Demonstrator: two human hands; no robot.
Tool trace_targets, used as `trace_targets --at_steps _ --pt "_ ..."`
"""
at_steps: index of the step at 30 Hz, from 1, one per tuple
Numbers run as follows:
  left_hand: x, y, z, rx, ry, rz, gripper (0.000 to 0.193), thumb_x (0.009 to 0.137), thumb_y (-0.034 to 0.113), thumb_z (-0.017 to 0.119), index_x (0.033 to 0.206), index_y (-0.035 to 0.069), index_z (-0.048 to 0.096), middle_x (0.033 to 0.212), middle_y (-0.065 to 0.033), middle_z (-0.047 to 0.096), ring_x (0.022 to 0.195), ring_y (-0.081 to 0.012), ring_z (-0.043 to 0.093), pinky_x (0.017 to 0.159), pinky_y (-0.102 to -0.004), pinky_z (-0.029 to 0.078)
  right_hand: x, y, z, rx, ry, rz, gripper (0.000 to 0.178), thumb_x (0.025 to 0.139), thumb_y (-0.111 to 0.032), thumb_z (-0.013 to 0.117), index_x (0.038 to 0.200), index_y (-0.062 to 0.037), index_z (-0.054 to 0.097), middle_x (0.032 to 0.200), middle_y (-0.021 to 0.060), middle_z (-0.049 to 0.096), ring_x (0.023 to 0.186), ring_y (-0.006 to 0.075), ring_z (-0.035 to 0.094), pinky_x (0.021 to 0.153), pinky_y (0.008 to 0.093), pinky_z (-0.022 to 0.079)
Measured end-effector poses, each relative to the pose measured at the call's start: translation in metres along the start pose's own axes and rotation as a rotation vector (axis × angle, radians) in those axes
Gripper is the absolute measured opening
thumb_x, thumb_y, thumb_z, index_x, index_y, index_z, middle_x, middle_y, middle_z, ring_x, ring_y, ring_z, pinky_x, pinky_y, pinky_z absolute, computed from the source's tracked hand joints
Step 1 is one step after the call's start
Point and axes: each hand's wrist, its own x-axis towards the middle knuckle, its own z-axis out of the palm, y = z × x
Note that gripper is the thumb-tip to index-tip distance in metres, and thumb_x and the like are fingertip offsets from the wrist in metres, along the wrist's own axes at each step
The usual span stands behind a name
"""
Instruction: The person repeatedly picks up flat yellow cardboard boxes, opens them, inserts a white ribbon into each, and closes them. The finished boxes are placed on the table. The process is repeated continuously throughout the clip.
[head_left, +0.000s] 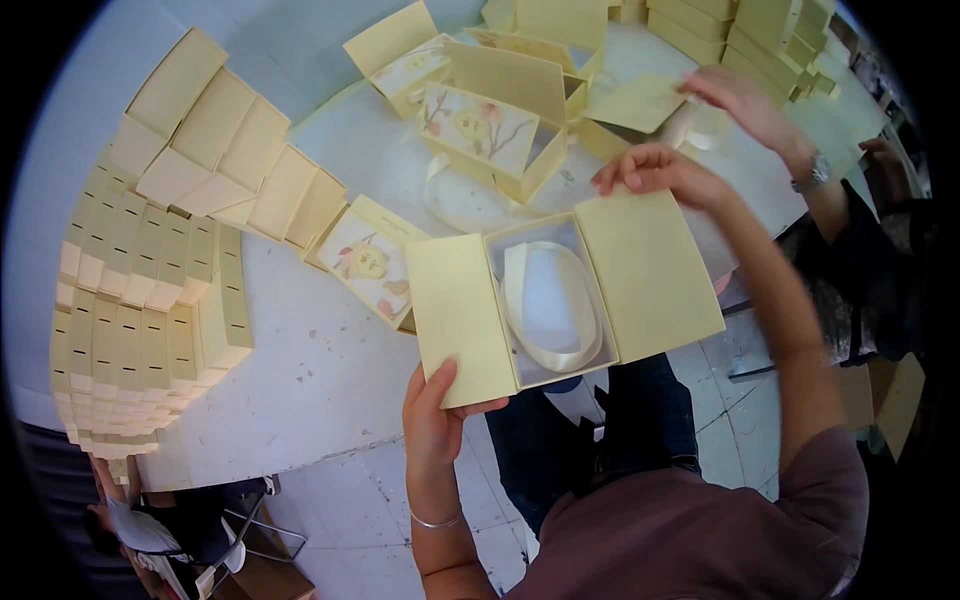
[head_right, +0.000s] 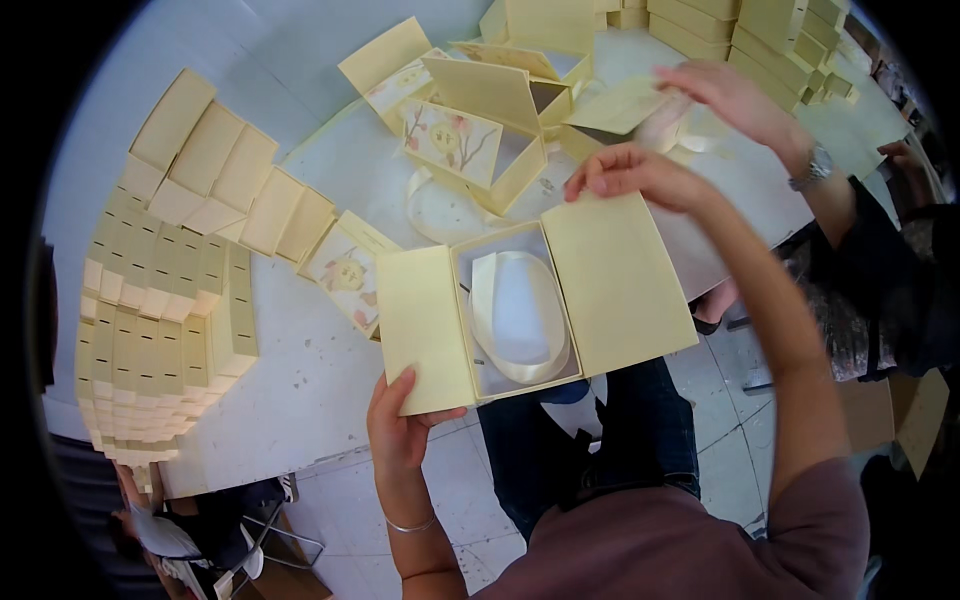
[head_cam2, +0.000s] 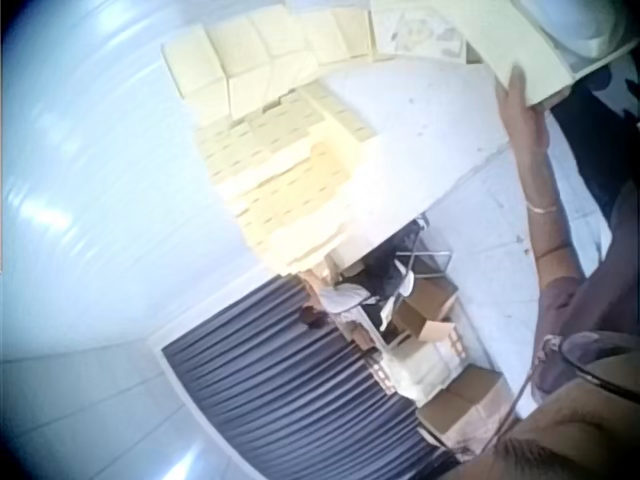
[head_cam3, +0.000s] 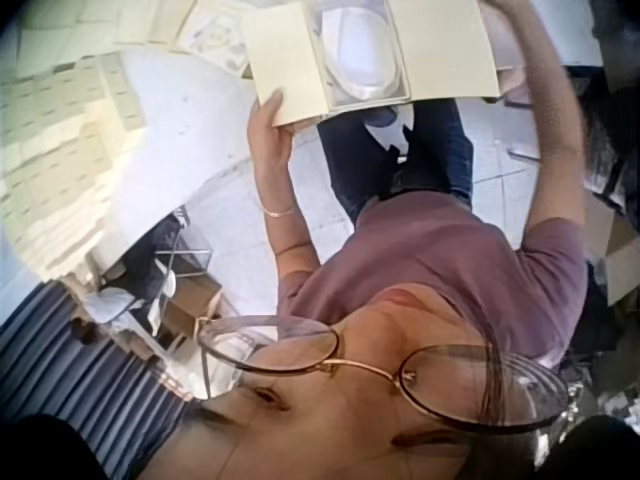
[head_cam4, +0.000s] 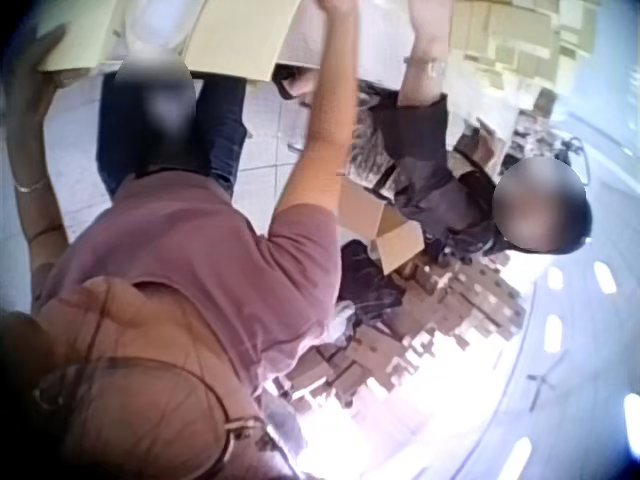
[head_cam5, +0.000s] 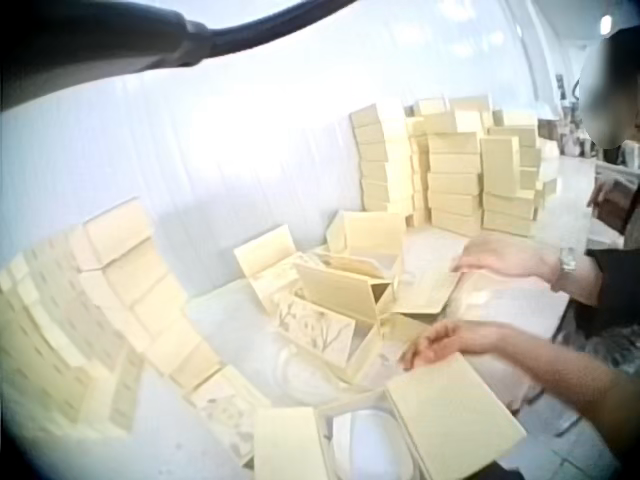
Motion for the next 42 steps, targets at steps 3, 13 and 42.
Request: trace_targets --at_steps 3,13,42 --pt "-0.006 -0.002 0.015 0.008 -0.004 0.011 0.044 0.089 0.018 0.044 0.123 -0.009 0.035 0.109 -0.0231 0.054 0.089 -0.0328 0.062 0.064 -0.0413 0.059 -0.003 -0.051 0.017 -1.725 0.063 -0.294 0.014 0.082 -0.013 0.052 0.072 -0.0033 0.052 0.102 0.0145 0.054 0.101 0.0305 0.052 0.088 0.0369 0.041" --pt "-0.045 -0.07 0.086 -0.205 -0.002 0.139 0.039 0.093 0.011 0.036 0.129 0.002 0.026 0.123 -0.0162 0.042 0.11 -0.0304 0.049 0.091 -0.0514 0.045 0.035 0.007 0.112 -0.341 -0.05 0.497 0.034 0.08 -0.031 0.058 0.09 0.0013 0.062 0.089 0.0117 0.062 0.081 0.0222 0.059 0.069 0.0326 0.048" --pt "-0.055 -0.065 0.076 0.122 0.172 0.165 0.061 0.072 0.006 0.052 0.128 -0.004 0.03 0.115 -0.0231 0.046 0.098 -0.0349 0.056 0.073 -0.0443 0.056 0.029 -0.002 0.134 -0.689 0.01 0.189 0.012 0.072 -0.005 0.055 0.079 0.0013 0.063 0.074 0.0179 0.062 0.068 0.0312 0.06 0.058 0.0397 0.048"
